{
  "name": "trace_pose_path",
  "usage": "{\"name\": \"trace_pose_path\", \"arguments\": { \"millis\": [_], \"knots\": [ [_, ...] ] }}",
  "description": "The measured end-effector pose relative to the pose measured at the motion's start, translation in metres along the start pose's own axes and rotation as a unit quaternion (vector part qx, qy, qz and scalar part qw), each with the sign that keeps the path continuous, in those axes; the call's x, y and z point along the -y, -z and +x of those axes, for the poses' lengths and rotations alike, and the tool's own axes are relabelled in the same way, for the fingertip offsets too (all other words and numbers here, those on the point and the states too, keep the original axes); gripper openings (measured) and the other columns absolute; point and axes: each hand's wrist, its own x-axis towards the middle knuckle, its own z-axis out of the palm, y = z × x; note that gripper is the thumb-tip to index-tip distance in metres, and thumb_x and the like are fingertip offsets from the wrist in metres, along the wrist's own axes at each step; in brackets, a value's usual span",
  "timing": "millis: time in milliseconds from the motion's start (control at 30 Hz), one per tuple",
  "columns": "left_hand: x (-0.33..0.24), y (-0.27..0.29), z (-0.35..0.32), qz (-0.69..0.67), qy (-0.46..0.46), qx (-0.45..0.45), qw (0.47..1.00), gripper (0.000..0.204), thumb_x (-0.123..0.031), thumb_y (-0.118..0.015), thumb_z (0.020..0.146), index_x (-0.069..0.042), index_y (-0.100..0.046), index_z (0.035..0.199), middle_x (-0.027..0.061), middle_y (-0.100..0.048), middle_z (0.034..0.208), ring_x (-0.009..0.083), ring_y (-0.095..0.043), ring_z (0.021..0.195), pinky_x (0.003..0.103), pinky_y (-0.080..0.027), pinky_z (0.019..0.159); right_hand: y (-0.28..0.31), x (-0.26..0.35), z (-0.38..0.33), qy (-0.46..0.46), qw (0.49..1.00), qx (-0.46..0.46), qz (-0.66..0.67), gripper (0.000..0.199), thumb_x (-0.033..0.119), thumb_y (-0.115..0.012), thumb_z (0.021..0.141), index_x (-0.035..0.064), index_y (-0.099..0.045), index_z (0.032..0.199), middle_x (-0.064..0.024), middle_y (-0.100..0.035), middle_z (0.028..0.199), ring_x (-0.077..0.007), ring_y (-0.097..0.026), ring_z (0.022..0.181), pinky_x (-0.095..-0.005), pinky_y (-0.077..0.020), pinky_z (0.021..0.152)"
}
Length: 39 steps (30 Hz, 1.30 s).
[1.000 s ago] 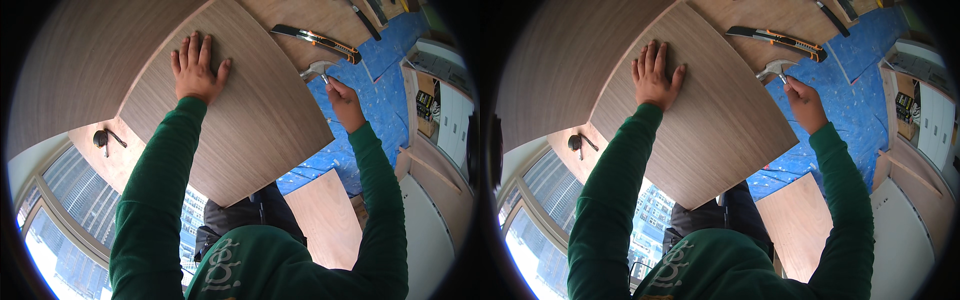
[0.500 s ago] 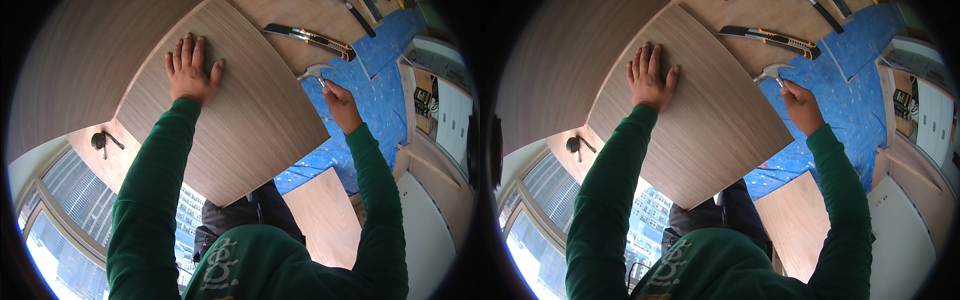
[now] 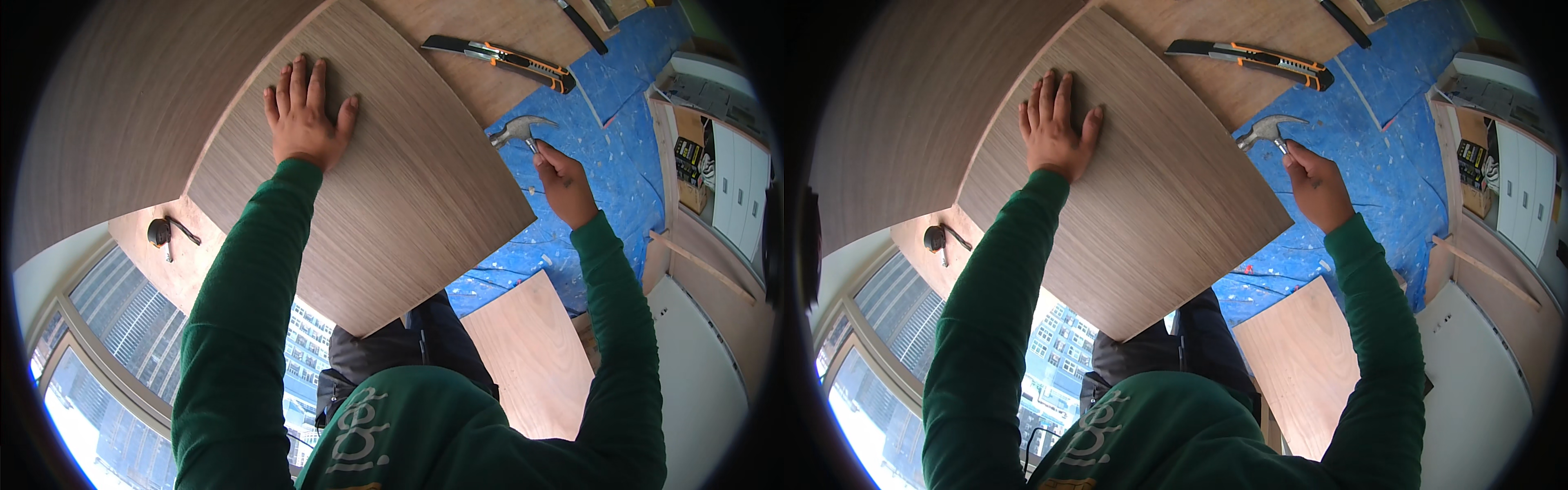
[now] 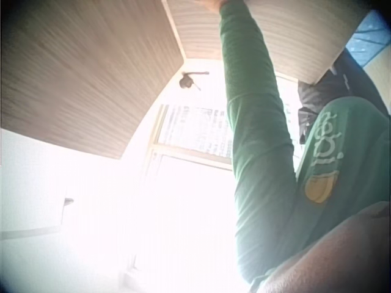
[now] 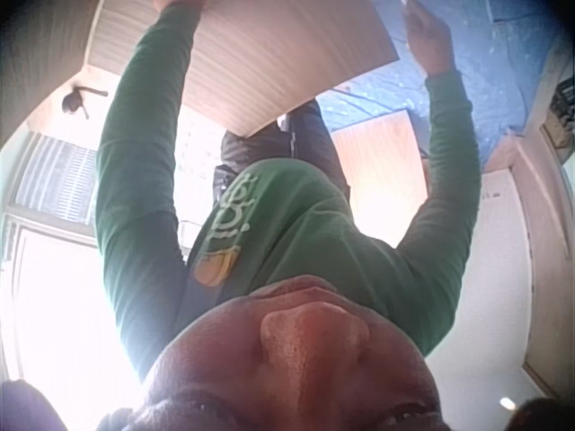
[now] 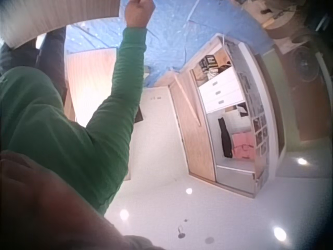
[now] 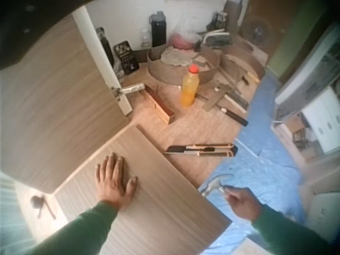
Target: The person assembles a wooden cabinet by positioning a panel, applying glue, and tapping it into place with a hammer. They then use a wooden block to align and secure the panel edges.
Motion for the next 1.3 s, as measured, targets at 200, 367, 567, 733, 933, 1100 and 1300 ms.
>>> {"name": "trace_pose_path", "arguments": {
  "millis": [200, 367, 567, 733, 933, 1100, 1300],
  "knots": [
    [0.001, -0.002, 0.000, 0.008, 0.000, -0.004, 1.000, 0.079, -0.062, -0.050, 0.101, -0.017, -0.035, 0.163, 0.0118, -0.028, 0.172, 0.0301, -0.017, 0.162, 0.053, -0.006, 0.132, 0.004, 0.008, -0.010, -0.048, 0.998, 0.013, -0.031, 0.033, 0.015, -0.062, 0.107, -0.0056, -0.064, 0.133, -0.0218, -0.075, 0.100, -0.0147, -0.065, 0.085, -0.0312, -0.0542, 0.079],
    [0.001, -0.002, 0.001, 0.004, 0.001, -0.004, 1.000, 0.079, -0.062, -0.050, 0.100, -0.017, -0.035, 0.163, 0.0116, -0.028, 0.172, 0.0299, -0.018, 0.161, 0.053, -0.007, 0.132, 0.020, 0.021, -0.018, -0.075, 0.995, 0.046, -0.056, 0.032, 0.015, -0.062, 0.107, -0.0026, -0.064, 0.134, -0.0178, -0.071, 0.092, -0.0143, -0.061, 0.080, -0.0303, -0.0525, 0.076],
    [0.000, 0.000, 0.000, -0.002, 0.001, -0.008, 1.000, 0.079, -0.062, -0.051, 0.100, -0.018, -0.036, 0.163, 0.0109, -0.029, 0.172, 0.0297, -0.018, 0.161, 0.052, -0.007, 0.132, 0.009, 0.027, -0.010, -0.048, 0.999, 0.000, -0.004, 0.033, 0.019, -0.060, 0.109, -0.0021, -0.064, 0.134, -0.0091, -0.062, 0.082, -0.0121, -0.052, 0.075, -0.0298, -0.0497, 0.071],
    [0.001, -0.001, -0.001, 0.005, -0.001, -0.014, 1.000, 0.077, -0.061, -0.052, 0.100, -0.019, -0.036, 0.163, 0.0103, -0.029, 0.172, 0.0290, -0.018, 0.161, 0.052, -0.008, 0.132, 0.004, 0.023, 0.005, -0.080, 0.997, 0.009, 0.008, 0.033, 0.020, -0.061, 0.108, -0.0018, -0.065, 0.133, -0.0090, -0.065, 0.084, -0.0117, -0.054, 0.076, -0.0305, -0.0503, 0.072],
    [0.001, -0.002, -0.001, 0.004, 0.001, -0.011, 1.000, 0.078, -0.062, -0.051, 0.100, -0.020, -0.035, 0.163, 0.0106, -0.029, 0.172, 0.0293, -0.018, 0.161, 0.052, -0.008, 0.132, 0.005, 0.020, -0.001, 0.021, 0.999, -0.001, -0.028, 0.033, 0.018, -0.064, 0.107, -0.0027, -0.066, 0.132, -0.0165, -0.075, 0.097, -0.0119, -0.067, 0.087, -0.0302, -0.0534, 0.078],
    [0.002, -0.004, 0.000, 0.006, -0.002, -0.017, 1.000, 0.077, -0.062, -0.051, 0.100, -0.019, -0.036, 0.163, 0.0109, -0.029, 0.172, 0.0289, -0.018, 0.161, 0.052, -0.007, 0.132, 0.008, 0.004, -0.025, 0.009, 0.995, 0.017, -0.102, 0.034, 0.017, -0.064, 0.107, -0.0029, -0.066, 0.134, -0.0166, -0.077, 0.100, -0.0117, -0.068, 0.085, -0.0295, -0.0533, 0.075],
    [0.001, -0.002, -0.001, -0.006, 0.002, -0.014, 1.000, 0.076, -0.060, -0.054, 0.100, -0.018, -0.038, 0.162, 0.0112, -0.031, 0.171, 0.0294, -0.019, 0.161, 0.053, -0.008, 0.132, 0.009, 0.000, -0.022, -0.045, 0.997, -0.058, 0.018, 0.033, 0.016, -0.064, 0.107, -0.0025, -0.067, 0.134, -0.0069, -0.073, 0.090, -0.0079, -0.057, 0.076, -0.0271, -0.0504, 0.070]
  ]
}}
